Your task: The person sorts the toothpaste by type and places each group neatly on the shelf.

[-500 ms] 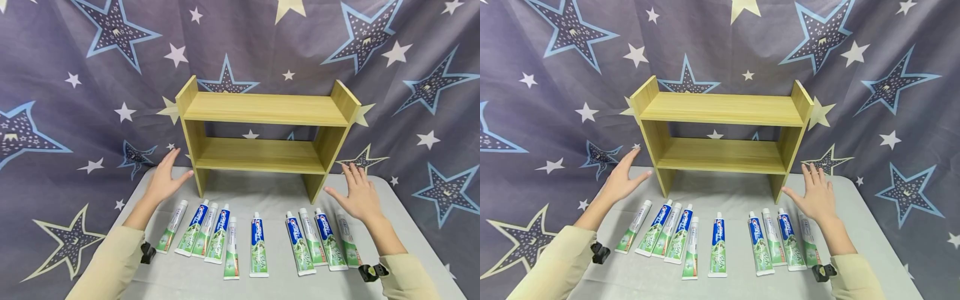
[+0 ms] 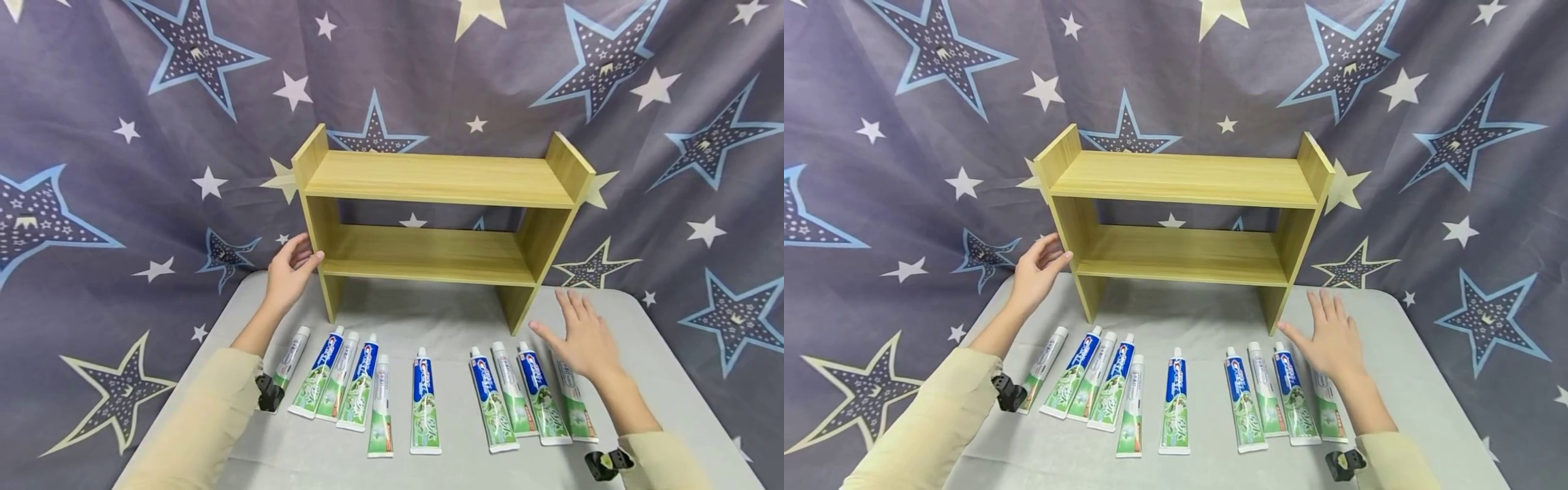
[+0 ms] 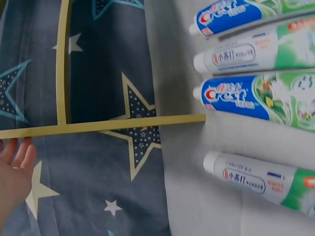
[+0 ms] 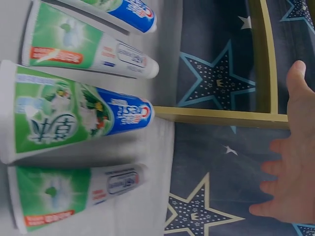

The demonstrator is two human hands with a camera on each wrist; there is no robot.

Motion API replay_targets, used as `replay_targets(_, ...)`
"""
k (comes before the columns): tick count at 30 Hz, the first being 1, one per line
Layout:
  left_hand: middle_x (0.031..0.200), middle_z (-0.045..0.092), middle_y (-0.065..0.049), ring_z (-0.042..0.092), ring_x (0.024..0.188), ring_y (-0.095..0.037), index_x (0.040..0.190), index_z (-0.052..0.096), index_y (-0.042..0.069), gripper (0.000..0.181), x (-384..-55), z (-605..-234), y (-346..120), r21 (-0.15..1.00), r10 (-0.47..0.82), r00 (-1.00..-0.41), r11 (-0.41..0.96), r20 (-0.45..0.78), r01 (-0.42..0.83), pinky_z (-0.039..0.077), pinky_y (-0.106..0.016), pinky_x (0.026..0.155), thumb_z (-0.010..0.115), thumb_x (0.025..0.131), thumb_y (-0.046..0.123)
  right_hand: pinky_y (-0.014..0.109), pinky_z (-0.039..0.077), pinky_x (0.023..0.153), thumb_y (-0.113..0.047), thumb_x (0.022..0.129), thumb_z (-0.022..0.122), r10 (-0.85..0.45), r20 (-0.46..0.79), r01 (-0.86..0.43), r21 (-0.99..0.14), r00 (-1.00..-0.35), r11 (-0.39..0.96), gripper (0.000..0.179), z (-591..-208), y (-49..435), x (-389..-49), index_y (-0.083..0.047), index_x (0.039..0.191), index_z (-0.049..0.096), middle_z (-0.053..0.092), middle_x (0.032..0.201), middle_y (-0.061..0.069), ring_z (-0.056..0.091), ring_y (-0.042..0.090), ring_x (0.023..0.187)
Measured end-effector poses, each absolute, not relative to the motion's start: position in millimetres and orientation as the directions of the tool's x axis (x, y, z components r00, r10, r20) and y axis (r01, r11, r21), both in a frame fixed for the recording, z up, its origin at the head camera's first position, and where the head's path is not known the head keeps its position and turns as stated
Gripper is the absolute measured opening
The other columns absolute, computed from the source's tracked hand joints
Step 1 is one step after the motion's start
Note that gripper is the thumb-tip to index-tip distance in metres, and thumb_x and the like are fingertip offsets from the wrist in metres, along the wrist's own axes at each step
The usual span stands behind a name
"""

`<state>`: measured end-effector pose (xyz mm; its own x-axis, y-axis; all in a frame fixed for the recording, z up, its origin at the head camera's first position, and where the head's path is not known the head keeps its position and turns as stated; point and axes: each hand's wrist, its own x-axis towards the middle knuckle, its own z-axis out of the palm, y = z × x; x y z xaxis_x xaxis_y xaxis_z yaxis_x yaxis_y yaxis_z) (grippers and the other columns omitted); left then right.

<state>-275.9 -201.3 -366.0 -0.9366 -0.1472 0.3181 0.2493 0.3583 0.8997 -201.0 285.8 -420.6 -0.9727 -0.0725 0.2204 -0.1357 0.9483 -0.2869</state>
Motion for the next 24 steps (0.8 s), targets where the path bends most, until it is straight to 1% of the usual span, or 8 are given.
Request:
replay_targets(2,0.134,0.058,-0.021,0.061,0.115,-0.021,0.134,0.051,0.0,0.046,-277.6,-364.7,-199.8,0.921,-0.19,-0.935,0.314,0.298,0.23,0.05,-0.024,0.102,0.064,0.091,0.013,0.074,0.019,0.108,-0.059,0.093,0.046,-0.068,0.206,-0.128,-0.295,-0.976,0.947,0.086,-424.5,285.5,-199.3,0.0,0.15,0.022,0.023,0.153,0.032,0.02,0.057,0.138)
replay_targets(5,0.127,0.062,-0.022,0.062,0.099,-0.003,0.127,0.057,-0.001,0.039,-280.8,-362.9,-199.0,0.937,-0.242,-0.926,0.272,0.289,0.221,0.051,-0.009,0.089,0.064,0.091,0.012,0.074,0.019,0.109,-0.059,0.094,0.045,-0.062,0.178,-0.116,-0.312,-0.982,0.943,0.084,-429.4,285.0,-196.7,0.001,0.149,0.024,0.024,0.153,0.032,0.021,0.057,0.138)
replay_targets(7,0.122,0.064,-0.022,0.06,0.089,0.006,0.122,0.06,-0.003,0.035,-283.6,-362.2,-199.7,0.94,-0.265,-0.919,0.257,0.292,0.224,0.05,-0.004,0.081,0.065,0.09,0.01,0.073,0.019,0.109,-0.058,0.095,0.044,-0.061,0.164,-0.113,-0.323,-0.985,0.94,0.083,-432.4,284.9,-195.0,0.001,0.149,0.024,0.024,0.152,0.032,0.02,0.057,0.138)
replay_targets(9,0.118,0.067,-0.018,0.058,0.083,0.01,0.119,0.062,-0.003,0.032,-286.4,-361.3,-200.4,0.943,-0.286,-0.913,0.247,0.291,0.223,0.048,-0.003,0.078,0.066,0.09,0.01,0.072,0.02,0.11,-0.058,0.095,0.044,-0.059,0.157,-0.109,-0.337,-0.986,0.935,0.082,-435.6,285.2,-193.5,0.001,0.149,0.024,0.025,0.152,0.032,0.021,0.057,0.137)
replay_targets(12,0.102,0.071,-0.001,0.058,0.081,0.009,0.116,0.063,-0.004,0.03,-290.4,-360.6,-201.3,0.955,-0.311,-0.91,0.2,0.274,0.219,0.049,-0.005,0.078,0.065,0.089,0.007,0.069,0.024,0.11,-0.056,0.096,0.044,-0.047,0.17,-0.103,-0.341,-0.984,0.934,0.081,-441.8,286.2,-191.3,0.003,0.148,0.026,0.03,0.149,0.033,0.026,0.056,0.135)
replay_targets(15,0.086,0.065,0.019,0.059,0.081,0.008,0.115,0.063,-0.005,0.028,-292.6,-360.0,-201.7,0.963,-0.321,-0.911,0.154,0.26,0.221,0.051,-0.006,0.077,0.065,0.088,0.004,0.067,0.031,0.108,-0.055,0.096,0.044,-0.019,0.176,-0.08,-0.345,-0.984,0.935,0.079,-448.9,287.4,-189.1,0.005,0.145,0.03,0.036,0.145,0.035,0.034,0.054,0.131)
replay_targets(16,0.083,0.063,0.023,0.06,0.081,0.007,0.115,0.062,-0.005,0.028,-292.7,-359.8,-201.8,0.964,-0.32,-0.912,0.143,0.258,0.223,0.051,-0.006,0.076,0.065,0.088,0.003,0.067,0.033,0.106,-0.055,0.096,0.044,-0.008,0.175,-0.069,-0.346,-0.985,0.936,0.078,-451.1,287.8,-188.2,0.005,0.145,0.032,0.037,0.143,0.035,0.036,0.054,0.13)
replay_targets(24,0.08,0.063,0.024,0.061,0.078,0.005,0.113,0.062,-0.007,0.028,-291.2,-357.1,-203.3,0.959,-0.306,-0.91,0.12,0.28,0.255,0.052,-0.006,0.074,0.066,0.086,0.0,0.066,0.039,0.101,-0.052,0.098,0.044,0.062,0.137,0.005,-0.384,-0.989,0.923,0.072,-463.8,292.3,-180.5,0.01,0.135,0.042,0.044,0.135,0.038,0.042,0.054,0.123)
